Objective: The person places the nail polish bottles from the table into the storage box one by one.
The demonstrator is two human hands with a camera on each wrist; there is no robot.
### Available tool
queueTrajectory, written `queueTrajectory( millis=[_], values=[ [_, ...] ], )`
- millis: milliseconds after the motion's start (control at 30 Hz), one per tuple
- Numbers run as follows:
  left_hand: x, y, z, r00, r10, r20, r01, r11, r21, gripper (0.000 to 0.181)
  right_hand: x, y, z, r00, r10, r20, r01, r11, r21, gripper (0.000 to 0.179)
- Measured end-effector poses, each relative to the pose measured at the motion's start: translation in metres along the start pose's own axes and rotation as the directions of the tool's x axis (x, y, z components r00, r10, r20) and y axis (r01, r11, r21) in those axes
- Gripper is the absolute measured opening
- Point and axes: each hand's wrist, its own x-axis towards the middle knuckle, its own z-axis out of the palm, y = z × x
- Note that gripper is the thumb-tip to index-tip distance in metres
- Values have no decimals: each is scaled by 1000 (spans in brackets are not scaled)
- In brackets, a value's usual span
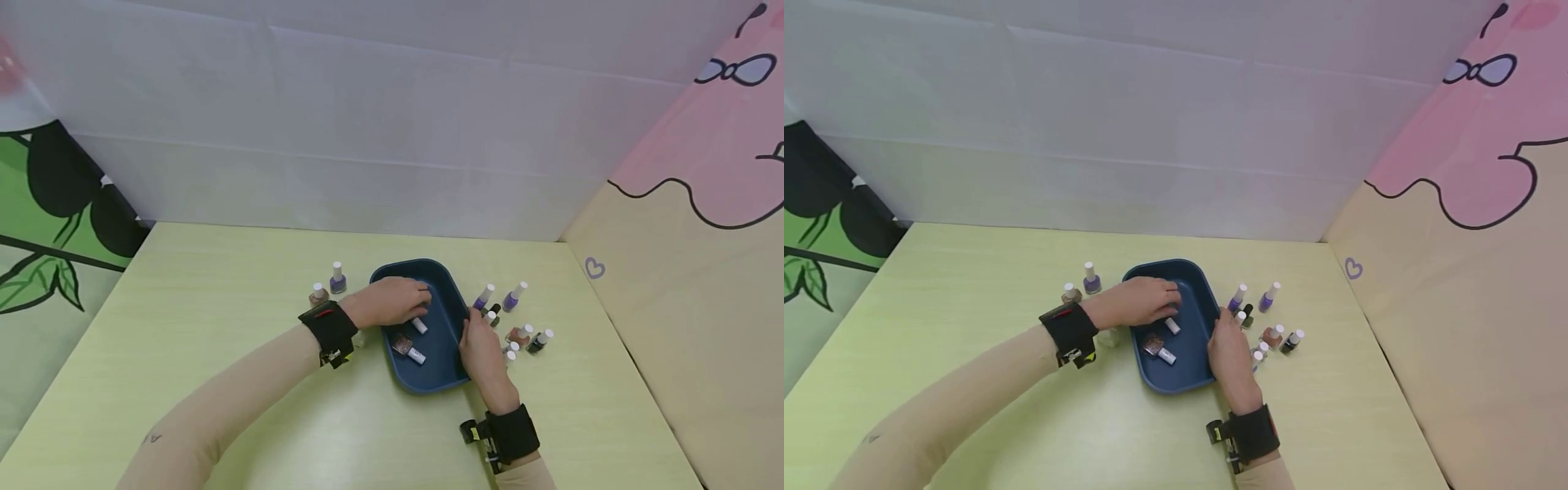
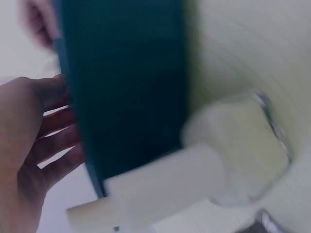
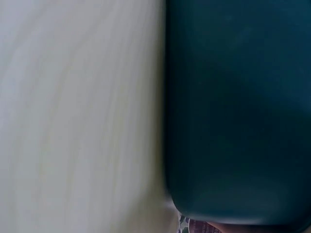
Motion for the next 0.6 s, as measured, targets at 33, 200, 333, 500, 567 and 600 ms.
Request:
queueTrajectory(
  millis=[33, 200, 333, 500, 567, 600],
  values=[
    [-2, -1, -3, 999, -18, -37, 16, 999, -38, 24, 0, 0, 0, 1000, -1, 2, 1, 1000, 2, 31],
    [-13, -5, -13, 982, -125, -143, 95, 975, -203, 26, 0, -1, -3, 1000, 13, 6, -13, 1000, 4, 32],
    [-24, -7, -16, 973, -193, -124, 152, 948, -280, 28, -1, -2, -4, 1000, 22, 11, -22, 1000, 2, 32],
    [-42, -7, -18, 955, -267, -130, 210, 915, -344, 29, 0, -2, -2, 999, 35, 35, -35, 999, 5, 33],
    [-49, -5, -19, 943, -289, -167, 213, 906, -366, 28, 0, -2, -2, 998, 38, 41, -39, 999, 7, 34],
    [-53, -3, -19, 934, -303, -189, 218, 903, -369, 28, 0, -2, -2, 998, 38, 42, -39, 999, 7, 34]
  ],
)
